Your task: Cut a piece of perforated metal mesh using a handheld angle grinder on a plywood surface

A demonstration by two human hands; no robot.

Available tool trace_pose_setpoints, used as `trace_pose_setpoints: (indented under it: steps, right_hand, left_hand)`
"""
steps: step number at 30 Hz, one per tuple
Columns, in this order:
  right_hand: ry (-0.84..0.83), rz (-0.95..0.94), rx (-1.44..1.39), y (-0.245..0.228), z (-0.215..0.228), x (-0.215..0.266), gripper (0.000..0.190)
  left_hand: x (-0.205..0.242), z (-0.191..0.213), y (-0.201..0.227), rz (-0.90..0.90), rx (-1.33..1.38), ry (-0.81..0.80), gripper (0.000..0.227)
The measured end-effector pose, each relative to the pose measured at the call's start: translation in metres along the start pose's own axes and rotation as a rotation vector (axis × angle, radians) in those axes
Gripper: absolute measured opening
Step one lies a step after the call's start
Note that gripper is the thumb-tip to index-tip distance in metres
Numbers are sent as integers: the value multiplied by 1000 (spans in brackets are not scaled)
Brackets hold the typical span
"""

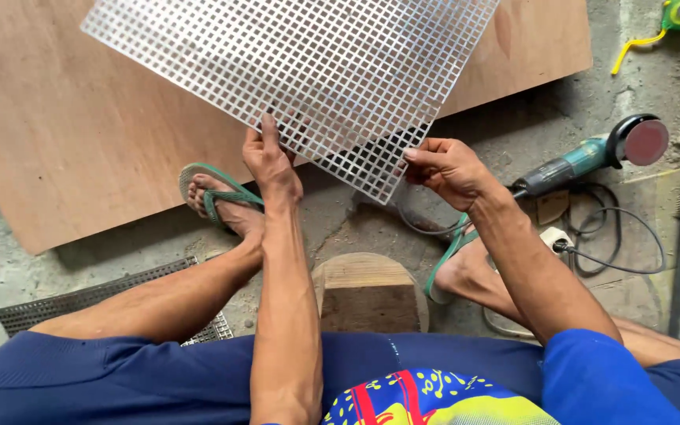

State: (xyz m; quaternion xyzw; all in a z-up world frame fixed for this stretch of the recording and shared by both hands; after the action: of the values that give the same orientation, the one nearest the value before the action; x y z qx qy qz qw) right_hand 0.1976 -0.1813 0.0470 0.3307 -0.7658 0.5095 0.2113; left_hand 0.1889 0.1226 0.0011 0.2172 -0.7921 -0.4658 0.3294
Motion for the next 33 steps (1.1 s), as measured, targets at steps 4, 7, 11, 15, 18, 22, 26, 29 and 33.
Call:
trace_pose_setpoints:
  steps: [4, 7, 11, 15, 18, 22, 26, 29, 33]
  right_hand:
    - [-9, -2, -67, 9, -16, 6, 14]
    - [-18, 2, -129, 19, -35, -2, 14]
    - [-39, -65, -15, 61, -55, -22, 20]
    - [-130, -58, 914, 108, -56, -24, 13]
    - [-230, 44, 1332, 144, -45, -26, 22]
    - [-197, 106, 1386, 153, -32, -38, 23]
    - [-171, 90, 1493, 148, -23, -41, 25]
    - [-144, 111, 1496, 136, -23, -37, 24]
    - [-158, 85, 1508, 151, -13, -40, 24]
  left_hand:
    - [-37, 1, 7, 9, 5, -71, 15]
    - [-65, -24, 32, 17, -54, -181, 18]
    - [-138, -30, 52, -86, -695, -182, 40]
    - [-168, -11, 70, -329, -1108, -8, 51]
    - [-108, -13, 17, -764, -1644, -48, 51]
    - [-9, -35, -83, -885, -1757, -500, 79]
    - [46, -49, -126, -690, -1840, -689, 89]
    - [50, -51, -134, -538, -1909, -713, 93]
    - [49, -55, -134, -521, -1946, -693, 96]
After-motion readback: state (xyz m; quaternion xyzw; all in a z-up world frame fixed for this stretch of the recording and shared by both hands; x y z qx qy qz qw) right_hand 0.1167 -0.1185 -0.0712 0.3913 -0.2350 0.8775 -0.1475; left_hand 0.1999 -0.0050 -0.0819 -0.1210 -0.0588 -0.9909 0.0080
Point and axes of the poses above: each hand's wrist, its own x-axis away from the middle knuckle, its own z-axis out of the back of the hand, y = z × x, the point moved 8 cm from there along -x, towards the middle knuckle, and after that the axes turned 1 degree about x, right-handed, at the moved point
